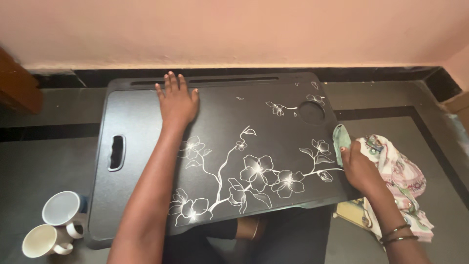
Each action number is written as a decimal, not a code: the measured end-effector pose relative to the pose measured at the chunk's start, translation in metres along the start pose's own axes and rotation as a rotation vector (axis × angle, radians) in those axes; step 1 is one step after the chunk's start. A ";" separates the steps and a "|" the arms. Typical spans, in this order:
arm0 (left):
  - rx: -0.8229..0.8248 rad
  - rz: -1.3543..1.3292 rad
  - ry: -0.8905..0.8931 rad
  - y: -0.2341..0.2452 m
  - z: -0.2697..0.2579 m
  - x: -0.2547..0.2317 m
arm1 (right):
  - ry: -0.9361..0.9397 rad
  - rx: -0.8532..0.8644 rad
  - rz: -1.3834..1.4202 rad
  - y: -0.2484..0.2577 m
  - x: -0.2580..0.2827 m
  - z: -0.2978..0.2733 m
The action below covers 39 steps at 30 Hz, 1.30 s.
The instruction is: The person wipes a black plastic table with a light blue cloth, then picks up a white mug with a colorful design and wipes it thoroughly with the same cloth.
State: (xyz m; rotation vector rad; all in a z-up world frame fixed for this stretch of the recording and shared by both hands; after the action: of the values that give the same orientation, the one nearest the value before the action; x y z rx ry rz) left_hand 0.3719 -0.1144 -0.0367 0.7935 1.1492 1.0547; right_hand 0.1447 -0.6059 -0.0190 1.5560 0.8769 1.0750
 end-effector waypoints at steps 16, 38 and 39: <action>0.095 0.017 -0.057 -0.014 -0.009 -0.027 | 0.202 -0.027 0.162 -0.040 -0.007 0.128; 0.150 0.005 -0.002 -0.003 -0.010 -0.034 | 0.264 -0.233 0.219 -0.024 0.074 0.277; 0.151 0.006 -0.001 -0.002 -0.010 -0.034 | 0.262 -0.219 0.230 -0.025 0.070 0.276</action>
State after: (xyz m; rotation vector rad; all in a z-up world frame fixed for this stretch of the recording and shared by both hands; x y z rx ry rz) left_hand 0.3609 -0.1471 -0.0299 0.9164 1.2375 0.9806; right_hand 0.4279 -0.6263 -0.0551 1.3743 0.7345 1.5141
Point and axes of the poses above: each hand's wrist, its own z-axis towards the middle knuckle, its own y-axis out of the back of the hand, x = y × z, the point moved 8 cm from there along z, towards the middle knuckle, and after that the axes turned 3 degrees about -z, right-handed, at the moved point
